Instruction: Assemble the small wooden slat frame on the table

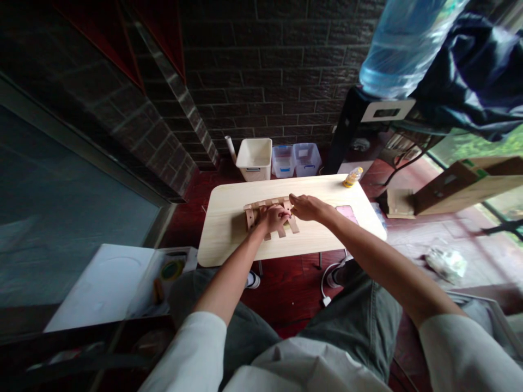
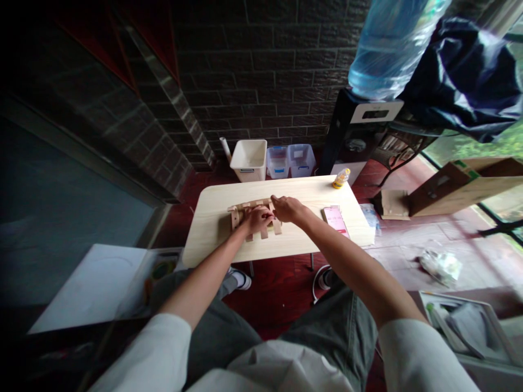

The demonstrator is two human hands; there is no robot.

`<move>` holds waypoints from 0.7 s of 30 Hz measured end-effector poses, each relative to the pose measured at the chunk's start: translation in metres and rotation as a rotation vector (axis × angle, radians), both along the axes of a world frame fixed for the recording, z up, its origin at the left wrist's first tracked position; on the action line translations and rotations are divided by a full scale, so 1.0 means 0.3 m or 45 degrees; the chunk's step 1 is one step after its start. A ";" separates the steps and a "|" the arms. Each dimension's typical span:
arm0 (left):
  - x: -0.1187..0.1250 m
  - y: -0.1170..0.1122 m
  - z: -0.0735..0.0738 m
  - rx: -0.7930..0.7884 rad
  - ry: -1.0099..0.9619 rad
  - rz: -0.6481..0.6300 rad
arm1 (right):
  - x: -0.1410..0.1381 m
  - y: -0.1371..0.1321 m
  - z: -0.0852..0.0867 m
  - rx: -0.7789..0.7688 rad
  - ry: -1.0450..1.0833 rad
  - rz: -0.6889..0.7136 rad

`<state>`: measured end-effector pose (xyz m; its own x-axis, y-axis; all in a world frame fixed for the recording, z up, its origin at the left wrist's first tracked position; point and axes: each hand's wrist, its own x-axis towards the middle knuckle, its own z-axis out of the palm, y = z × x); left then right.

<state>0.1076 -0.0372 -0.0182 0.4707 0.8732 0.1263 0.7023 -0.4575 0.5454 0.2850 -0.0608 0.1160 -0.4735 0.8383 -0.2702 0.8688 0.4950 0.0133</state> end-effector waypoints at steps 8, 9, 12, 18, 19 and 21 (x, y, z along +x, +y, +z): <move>0.003 -0.009 0.007 0.001 0.011 0.025 | -0.008 0.009 -0.002 0.037 0.004 0.093; 0.003 -0.008 0.005 -0.004 0.011 0.022 | -0.007 0.011 -0.007 0.042 -0.004 0.067; 0.002 -0.005 0.001 -0.002 0.016 0.015 | -0.007 0.011 -0.019 0.048 -0.017 0.012; -0.001 -0.003 -0.003 0.060 0.071 0.039 | -0.006 -0.006 -0.006 0.015 0.011 0.056; -0.001 -0.003 -0.005 0.065 0.069 0.043 | -0.005 -0.006 -0.004 0.015 0.021 0.082; -0.002 -0.004 -0.006 0.061 0.054 0.041 | -0.001 -0.003 -0.004 0.033 0.031 0.135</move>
